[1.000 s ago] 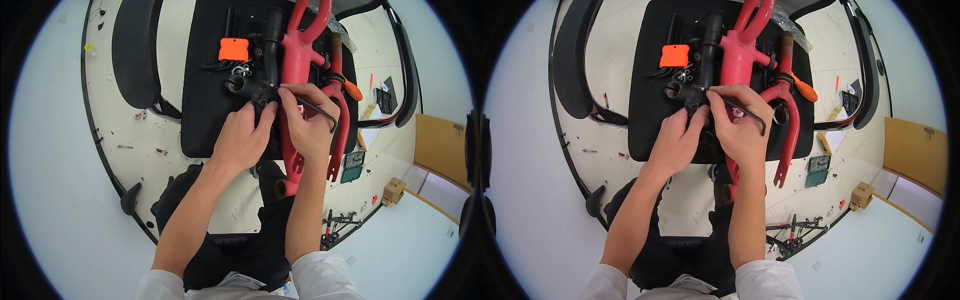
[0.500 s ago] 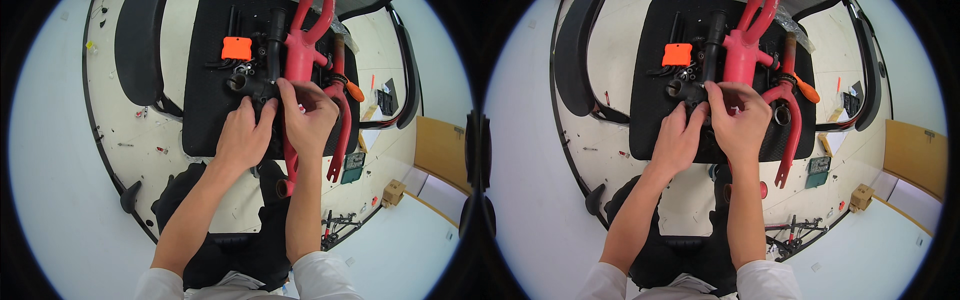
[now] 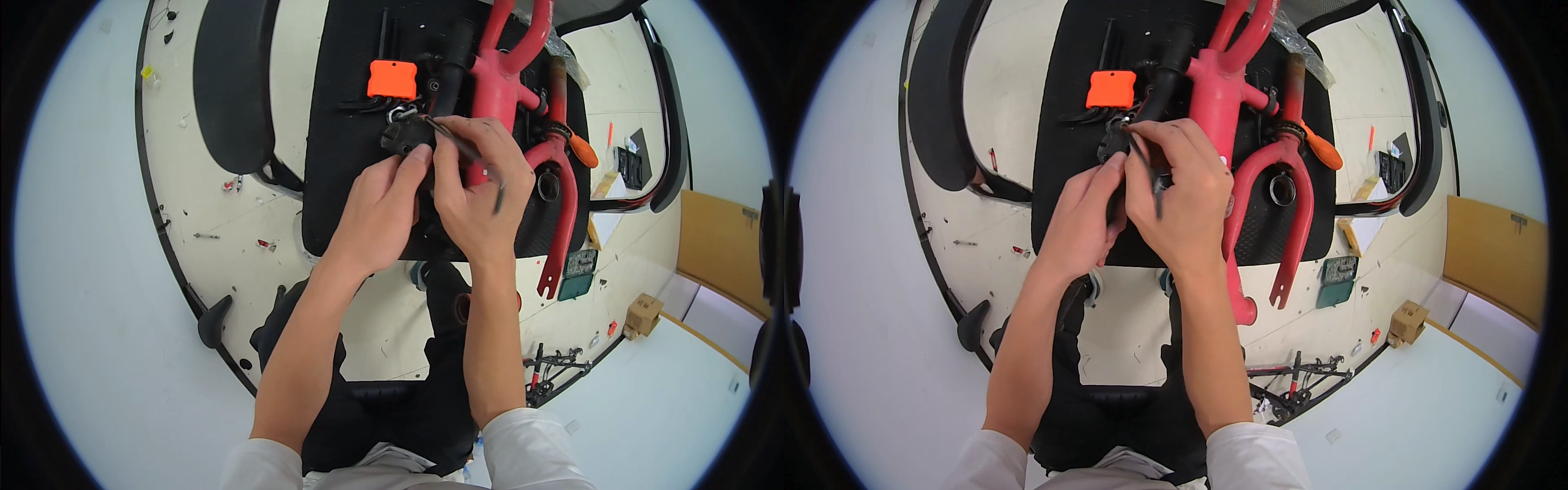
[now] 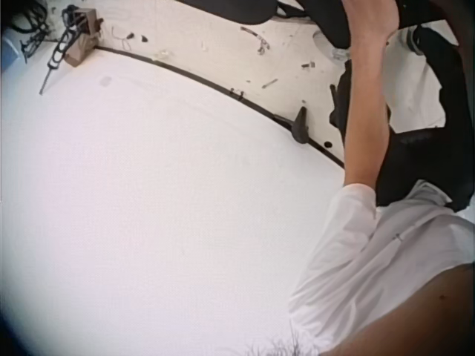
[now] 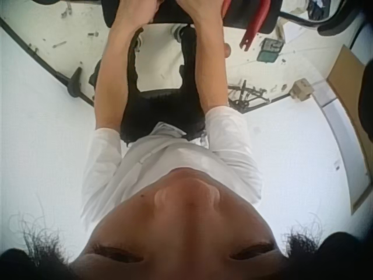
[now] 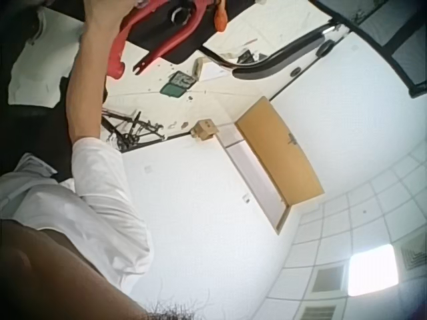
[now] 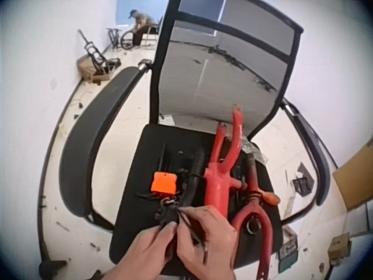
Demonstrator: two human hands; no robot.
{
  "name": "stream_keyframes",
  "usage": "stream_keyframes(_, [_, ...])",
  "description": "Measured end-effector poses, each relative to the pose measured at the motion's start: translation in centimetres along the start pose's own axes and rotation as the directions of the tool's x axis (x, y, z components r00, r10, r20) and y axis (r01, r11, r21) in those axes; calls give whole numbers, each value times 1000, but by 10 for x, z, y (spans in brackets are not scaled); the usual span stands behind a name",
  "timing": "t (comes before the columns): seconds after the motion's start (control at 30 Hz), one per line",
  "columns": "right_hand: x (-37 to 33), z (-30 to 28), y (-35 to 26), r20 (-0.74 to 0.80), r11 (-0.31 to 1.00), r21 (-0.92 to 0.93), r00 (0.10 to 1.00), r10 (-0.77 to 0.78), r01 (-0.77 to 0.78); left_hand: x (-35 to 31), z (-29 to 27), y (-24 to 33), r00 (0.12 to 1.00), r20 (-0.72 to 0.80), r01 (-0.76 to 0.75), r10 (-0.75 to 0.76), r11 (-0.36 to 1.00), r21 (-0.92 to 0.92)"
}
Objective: The person assembles a bicycle handlebar stem by inserting a black stem into a red fork steerer tube, aligning and inserting bolts, and tightening them with an Allen key. The person repeatedly adjusts and tightens the bolts to secure the stem to the fork.
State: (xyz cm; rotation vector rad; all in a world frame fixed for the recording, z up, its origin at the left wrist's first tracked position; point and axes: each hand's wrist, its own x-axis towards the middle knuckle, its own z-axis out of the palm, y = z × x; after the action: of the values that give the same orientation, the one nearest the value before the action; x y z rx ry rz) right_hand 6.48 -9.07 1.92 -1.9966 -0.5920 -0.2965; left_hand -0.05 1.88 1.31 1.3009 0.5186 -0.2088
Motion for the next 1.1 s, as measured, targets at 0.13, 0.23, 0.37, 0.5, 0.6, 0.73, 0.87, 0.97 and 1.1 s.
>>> stream_keyframes(0.13, [1,-4,-11,42,996,-50,996,80,-78,4,0,-9,993,-1,-116,116,993,25])
stream_keyframes(0.23, [0,-3,-13,56,996,-58,996,74,-70,3,1,-9,994,6,-113,113,992,48])
stream_keyframes(0.37, [0,-5,-25,55,955,128,963,264,-269,1,-2,-4,998,-3,-66,66,996,57])
stream_keyframes(0.5, [3,-15,-21,-4,963,205,983,181,-177,3,-2,-1,1000,-10,-20,21,996,86])
stream_keyframes(0.6, [5,-19,-27,-24,936,298,979,205,-189,2,-3,-3,999,-18,-40,42,996,85])
stream_keyframes(0.73, [7,-23,-27,-7,929,301,973,229,-216,1,-2,0,999,-23,-29,32,995,99])
stream_keyframes(0.87, [9,-14,-17,-80,965,245,990,115,-92,1,-1,1,999,-30,-25,28,993,114])
stream_keyframes(0.97, [8,-7,-16,-85,939,280,969,231,-199,1,0,2,999,-35,-15,18,995,98])
stream_keyframes(1.1, [12,-4,-13,-81,913,314,950,300,-261,2,-1,-1,999,-31,-5,7,997,76])
